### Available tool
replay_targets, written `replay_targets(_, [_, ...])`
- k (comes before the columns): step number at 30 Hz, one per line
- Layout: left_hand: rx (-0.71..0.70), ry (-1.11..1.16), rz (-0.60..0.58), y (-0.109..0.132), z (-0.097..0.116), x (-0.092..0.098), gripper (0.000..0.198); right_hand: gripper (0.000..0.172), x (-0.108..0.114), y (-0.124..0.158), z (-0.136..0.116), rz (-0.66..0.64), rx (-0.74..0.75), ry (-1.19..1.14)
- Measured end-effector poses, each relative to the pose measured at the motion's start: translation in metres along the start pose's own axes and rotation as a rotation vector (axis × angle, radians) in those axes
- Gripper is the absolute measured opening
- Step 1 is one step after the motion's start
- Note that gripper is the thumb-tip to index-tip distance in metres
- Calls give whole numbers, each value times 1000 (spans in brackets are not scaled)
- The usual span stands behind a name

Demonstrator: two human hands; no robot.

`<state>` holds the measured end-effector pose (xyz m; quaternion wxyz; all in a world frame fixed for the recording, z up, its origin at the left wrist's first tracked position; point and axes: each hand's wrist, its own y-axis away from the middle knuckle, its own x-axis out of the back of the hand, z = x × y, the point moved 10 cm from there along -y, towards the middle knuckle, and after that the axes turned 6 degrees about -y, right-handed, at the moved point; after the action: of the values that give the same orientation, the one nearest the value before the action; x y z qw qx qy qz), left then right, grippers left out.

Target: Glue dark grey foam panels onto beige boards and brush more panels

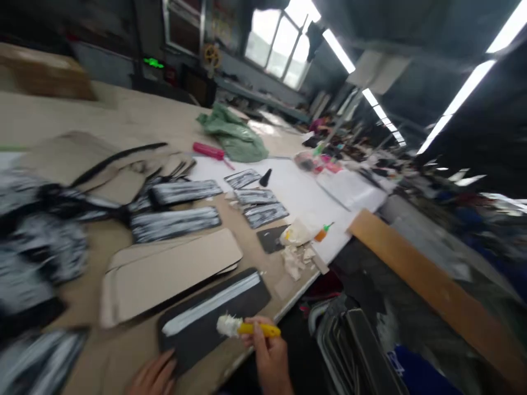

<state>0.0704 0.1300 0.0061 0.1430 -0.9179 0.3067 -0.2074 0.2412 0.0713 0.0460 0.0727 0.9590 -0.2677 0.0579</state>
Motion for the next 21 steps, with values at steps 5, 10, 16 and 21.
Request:
replay_targets(5, [-90, 1088, 75, 63, -30, -3, 37, 38, -20, 14, 15, -116, -108, 49])
replay_targets(10, [140, 1570, 18, 62, -43, -20, 23, 39, -44, 29, 27, -189, -155, 45])
replay_targets(16, [157, 1606, 53, 63, -45, -19, 18, 36, -56, 24, 38, -227, -150, 40])
replay_targets(21, [129, 1570, 67, 58, -48, -17, 19, 44, 7, -14, 41, -56, -108, 156])
